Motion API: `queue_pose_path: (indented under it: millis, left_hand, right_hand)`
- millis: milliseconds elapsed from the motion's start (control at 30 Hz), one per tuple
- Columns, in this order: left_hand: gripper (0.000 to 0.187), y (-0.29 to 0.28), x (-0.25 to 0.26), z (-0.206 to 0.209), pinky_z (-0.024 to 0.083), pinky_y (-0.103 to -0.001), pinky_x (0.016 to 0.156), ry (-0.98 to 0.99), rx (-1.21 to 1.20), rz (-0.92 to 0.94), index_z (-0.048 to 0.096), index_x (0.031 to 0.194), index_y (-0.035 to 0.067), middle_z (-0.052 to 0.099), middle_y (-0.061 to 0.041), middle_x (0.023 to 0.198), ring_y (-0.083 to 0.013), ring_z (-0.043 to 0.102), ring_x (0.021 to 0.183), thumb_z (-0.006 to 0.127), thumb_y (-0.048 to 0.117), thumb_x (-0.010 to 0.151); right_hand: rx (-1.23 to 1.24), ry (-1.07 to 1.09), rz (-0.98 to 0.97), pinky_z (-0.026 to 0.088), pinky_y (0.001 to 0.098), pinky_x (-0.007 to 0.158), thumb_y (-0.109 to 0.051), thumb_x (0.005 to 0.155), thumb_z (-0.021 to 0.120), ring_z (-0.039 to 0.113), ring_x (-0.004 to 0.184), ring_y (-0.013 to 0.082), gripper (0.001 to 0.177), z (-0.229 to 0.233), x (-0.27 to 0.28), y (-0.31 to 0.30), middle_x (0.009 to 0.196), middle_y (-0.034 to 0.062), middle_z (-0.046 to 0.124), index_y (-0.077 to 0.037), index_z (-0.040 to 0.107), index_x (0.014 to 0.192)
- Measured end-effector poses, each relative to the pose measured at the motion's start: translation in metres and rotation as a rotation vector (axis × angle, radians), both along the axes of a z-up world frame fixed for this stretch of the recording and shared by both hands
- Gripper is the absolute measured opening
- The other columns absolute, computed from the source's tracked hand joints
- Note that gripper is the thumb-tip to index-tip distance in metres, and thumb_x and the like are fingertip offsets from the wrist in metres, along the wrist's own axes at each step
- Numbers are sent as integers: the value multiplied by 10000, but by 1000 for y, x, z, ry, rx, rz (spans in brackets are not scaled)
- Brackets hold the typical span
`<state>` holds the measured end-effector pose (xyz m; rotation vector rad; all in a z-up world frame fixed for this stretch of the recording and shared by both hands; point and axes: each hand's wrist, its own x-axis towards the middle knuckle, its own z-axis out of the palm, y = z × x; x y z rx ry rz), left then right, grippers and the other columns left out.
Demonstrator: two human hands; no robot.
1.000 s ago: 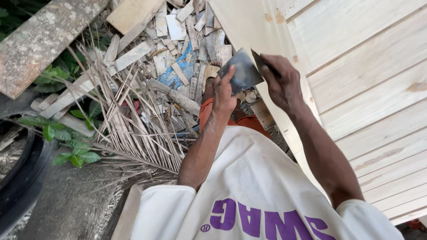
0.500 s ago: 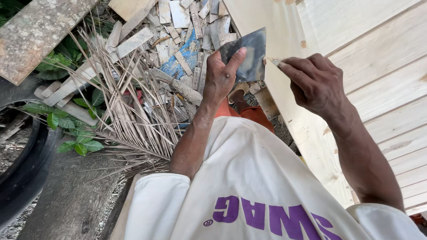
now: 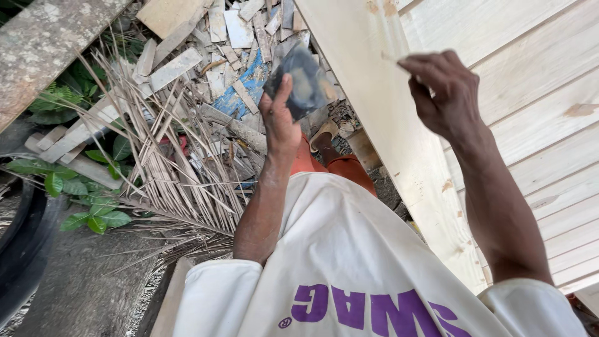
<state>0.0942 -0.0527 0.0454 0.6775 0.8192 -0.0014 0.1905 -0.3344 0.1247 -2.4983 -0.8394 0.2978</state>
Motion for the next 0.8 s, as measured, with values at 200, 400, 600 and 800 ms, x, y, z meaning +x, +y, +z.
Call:
queue_pose_path:
  millis: [200, 400, 600, 800]
  left_hand:
    - [306, 10, -44, -20, 618, -354, 860, 37, -60, 40, 685, 1167, 9, 709, -80, 1063, -196, 715, 966, 710, 220, 948]
    - [296, 29, -73, -27, 619, -369, 870, 151, -74, 89, 677, 1161, 2, 709, -90, 1069, -207, 724, 971, 701, 197, 940]
    - [322, 37, -76, -33, 614, -399, 899, 252, -141, 171, 664, 1182, 22, 699, -97, 1135, -227, 710, 1018, 711, 183, 908]
    - [341, 29, -87, -41, 611, -395, 874, 175, 234, -72, 657, 1237, 10, 665, -111, 1162, -227, 694, 1027, 683, 216, 967]
  right_hand:
    - [-256, -200, -50, 485, 344, 657, 125, 927, 573, 641, 945, 183, 361, -64, 55, 1, 1132, 33, 751, -69, 717, 1195]
    - [-374, -236, -19, 485, 347, 684, 94, 909, 590, 619, 940, 171, 425, -97, 58, 5, 1133, 29, 740, -106, 727, 1259]
    - [-410, -255, 39, 477, 337, 759, 3, 951, 647, 586, 986, 180, 352, -104, 36, 10, 1205, 28, 723, -97, 722, 1280]
    - [-422, -285, -17, 462, 337, 759, 41, 954, 629, 582, 954, 173, 384, -103, 49, 13, 1211, 21, 721, -117, 728, 1289]
